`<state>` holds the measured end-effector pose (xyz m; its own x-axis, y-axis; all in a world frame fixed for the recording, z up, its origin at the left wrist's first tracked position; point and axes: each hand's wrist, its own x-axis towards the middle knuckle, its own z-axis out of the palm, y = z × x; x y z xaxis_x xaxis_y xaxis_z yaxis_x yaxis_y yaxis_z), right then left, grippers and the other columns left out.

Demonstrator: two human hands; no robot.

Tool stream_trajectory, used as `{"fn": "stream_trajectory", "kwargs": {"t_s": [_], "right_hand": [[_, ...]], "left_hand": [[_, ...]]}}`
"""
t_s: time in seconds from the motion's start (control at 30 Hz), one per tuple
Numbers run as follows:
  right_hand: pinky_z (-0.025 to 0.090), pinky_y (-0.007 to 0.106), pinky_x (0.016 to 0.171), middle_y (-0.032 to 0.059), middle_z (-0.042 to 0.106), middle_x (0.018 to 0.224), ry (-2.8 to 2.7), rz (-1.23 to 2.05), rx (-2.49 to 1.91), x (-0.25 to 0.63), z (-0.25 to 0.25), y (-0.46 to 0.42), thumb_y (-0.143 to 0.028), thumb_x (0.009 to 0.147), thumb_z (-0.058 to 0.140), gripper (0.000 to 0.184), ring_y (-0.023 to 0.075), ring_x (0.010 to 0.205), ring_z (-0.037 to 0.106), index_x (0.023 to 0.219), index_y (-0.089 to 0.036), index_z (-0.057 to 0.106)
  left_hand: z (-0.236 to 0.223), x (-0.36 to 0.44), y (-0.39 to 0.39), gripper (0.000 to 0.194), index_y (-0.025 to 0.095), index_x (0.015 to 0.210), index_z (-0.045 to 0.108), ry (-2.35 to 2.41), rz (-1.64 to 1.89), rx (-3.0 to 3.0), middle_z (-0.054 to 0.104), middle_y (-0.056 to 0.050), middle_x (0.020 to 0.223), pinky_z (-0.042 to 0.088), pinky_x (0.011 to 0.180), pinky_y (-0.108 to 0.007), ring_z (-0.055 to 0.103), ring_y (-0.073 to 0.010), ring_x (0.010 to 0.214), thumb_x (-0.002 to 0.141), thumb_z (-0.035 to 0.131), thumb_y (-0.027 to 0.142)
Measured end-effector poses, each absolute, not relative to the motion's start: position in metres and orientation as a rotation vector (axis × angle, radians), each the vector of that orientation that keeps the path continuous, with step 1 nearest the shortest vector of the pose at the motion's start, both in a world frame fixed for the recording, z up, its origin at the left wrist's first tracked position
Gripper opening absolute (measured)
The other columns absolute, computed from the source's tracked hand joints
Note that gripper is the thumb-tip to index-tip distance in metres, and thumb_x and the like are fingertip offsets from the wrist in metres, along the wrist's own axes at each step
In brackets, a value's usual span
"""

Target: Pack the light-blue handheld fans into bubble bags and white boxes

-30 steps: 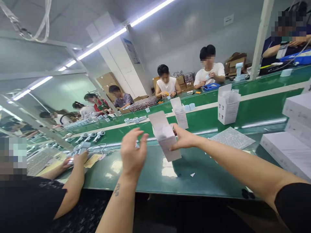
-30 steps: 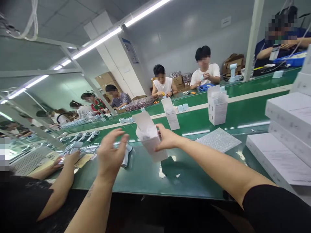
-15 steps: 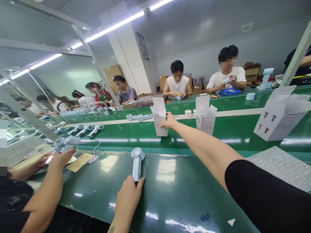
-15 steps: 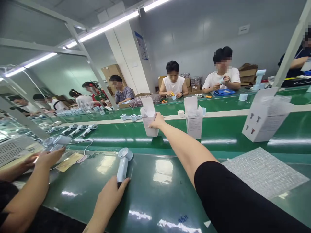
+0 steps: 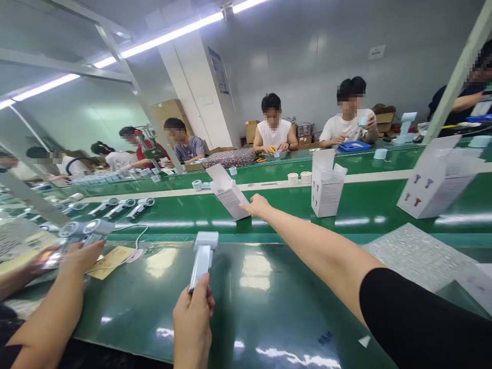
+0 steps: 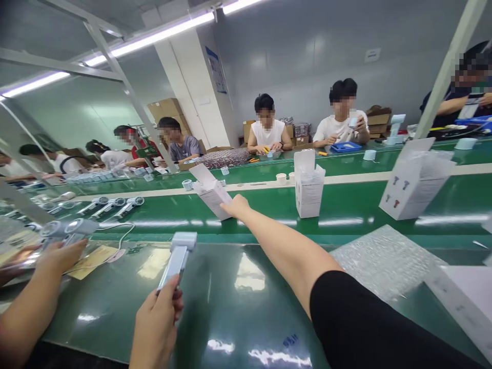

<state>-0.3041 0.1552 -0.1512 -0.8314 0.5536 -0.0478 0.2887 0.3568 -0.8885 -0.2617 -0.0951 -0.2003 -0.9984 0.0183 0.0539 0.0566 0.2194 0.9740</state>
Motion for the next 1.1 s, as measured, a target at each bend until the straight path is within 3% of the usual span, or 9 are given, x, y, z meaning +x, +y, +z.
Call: {"fn": "stream_trajectory", "kwargs": {"t_s": [0.07, 0.17, 0.27, 0.37, 0.47, 0.53, 0.7, 0.93, 1.1], "right_hand": [[0.055, 0.041, 0.073, 0.0188, 0.065, 0.097, -2.359, 1.741, -0.720, -0.264, -0.142, 0.137, -0.057, 0.078, 0.058, 0.055, 0.0253, 0.084, 0.067, 0.104, -0.009, 0.057], [0.056, 0.032, 0.064, 0.0084, 0.066, 0.078, -1.956, 2.326, -0.551, -0.198, -0.122, 0.123, -0.048, 0.081, 0.062, 0.037, 0.0158, 0.066, 0.065, 0.088, -0.012, 0.058], [0.054, 0.025, 0.058, 0.0036, 0.062, 0.067, -1.462, 2.324, -0.564, -0.122, -0.097, 0.133, -0.030, 0.082, 0.062, 0.019, 0.0124, 0.059, 0.060, 0.084, -0.012, 0.055], [0.053, 0.024, 0.058, 0.0010, 0.060, 0.066, -1.282, 2.034, -0.518, -0.032, -0.077, 0.147, -0.026, 0.079, 0.065, 0.017, 0.0114, 0.059, 0.059, 0.088, -0.015, 0.054], [0.055, 0.026, 0.060, 0.0009, 0.060, 0.074, -1.118, 1.913, -0.481, 0.055, -0.078, 0.142, -0.032, 0.075, 0.068, 0.027, 0.0131, 0.065, 0.061, 0.095, -0.019, 0.053], [0.057, 0.029, 0.059, 0.0012, 0.059, 0.077, -1.034, 1.932, -0.525, 0.102, -0.089, 0.131, -0.033, 0.073, 0.070, 0.033, 0.0154, 0.070, 0.061, 0.099, -0.022, 0.052], [0.055, 0.025, 0.051, 0.0039, 0.060, 0.082, -0.996, 2.215, -0.690, 0.173, -0.131, 0.105, -0.034, 0.072, 0.070, 0.035, 0.0153, 0.070, 0.062, 0.100, -0.022, 0.053], [0.055, 0.025, 0.051, 0.0056, 0.061, 0.086, -1.204, 2.569, -0.615, 0.180, -0.171, 0.086, -0.034, 0.069, 0.075, 0.043, 0.0151, 0.071, 0.061, 0.100, -0.017, 0.051], [0.055, 0.027, 0.048, 0.0027, 0.060, 0.087, -1.212, 2.670, -0.406, 0.134, -0.171, 0.085, -0.030, 0.062, 0.079, 0.069, 0.0184, 0.074, 0.064, 0.120, -0.021, 0.042]], "left_hand": [[-0.188, -0.237, -0.072, 0.035, 0.018, 0.068, 0.052, -2.273, -2.230, -0.091, 0.050, 0.004, 0.052, 0.031, 0.038, -0.021, 0.044, -0.0102, 0.043, 0.066, 0.064, 0.050], [-0.167, -0.192, -0.032, 0.032, 0.017, 0.073, 0.053, -2.246, -2.402, -0.472, 0.050, 0.005, 0.054, 0.033, 0.040, -0.019, 0.044, -0.0079, 0.045, 0.072, 0.063, 0.048], [-0.157, -0.154, 0.004, 0.035, 0.015, 0.084, 0.058, -2.382, -2.374, -1.288, 0.060, -0.001, 0.066, 0.044, 0.049, -0.024, 0.055, -0.0121, 0.054, 0.077, 0.057, 0.050], [-0.165, -0.125, 0.038, 0.033, 0.018, 0.104, 0.061, -2.490, -1.800, -2.042, 0.067, -0.010, 0.098, 0.051, 0.078, -0.038, 0.063, -0.0228, 0.090, 0.079, 0.056, 0.039], [-0.184, -0.099, 0.077, 0.049, 0.027, 0.124, 0.053, -2.317, -0.908, -2.428, 0.048, -0.007, 0.138, 0.034, 0.103, -0.052, 0.035, -0.0309, 0.132, 0.075, 0.057, 0.020], [-0.196, -0.086, 0.100, 0.050, 0.030, 0.127, 0.051, -2.224, -0.492, -2.507, 0.040, -0.004, 0.145, 0.030, 0.104, -0.055, 0.023, -0.0320, 0.138, 0.078, 0.053, 0.017], [-0.200, -0.083, 0.118, 0.024, 0.021, 0.092, 0.066, -2.248, -0.287, -2.459, 0.066, -0.009, 0.108, 0.041, 0.095, -0.035, 0.056, -0.0223, 0.110, 0.083, 0.045, 0.014], [-0.168, -0.082, 0.061, 0.031, 0.018, 0.088, 0.061, -2.452, -0.473, -2.042, 0.066, -0.010, 0.091, 0.044, 0.081, -0.033, 0.060, -0.0220, 0.090, 0.091, 0.031, 0.026], [-0.133, -0.064, 0.015, 0.021, 0.018, 0.079, 0.063, -2.622, -0.750, -2.188, 0.067, -0.002, 0.078, 0.044, 0.068, -0.026, 0.059, -0.0163, 0.074, 0.081, 0.043, 0.025]]}}
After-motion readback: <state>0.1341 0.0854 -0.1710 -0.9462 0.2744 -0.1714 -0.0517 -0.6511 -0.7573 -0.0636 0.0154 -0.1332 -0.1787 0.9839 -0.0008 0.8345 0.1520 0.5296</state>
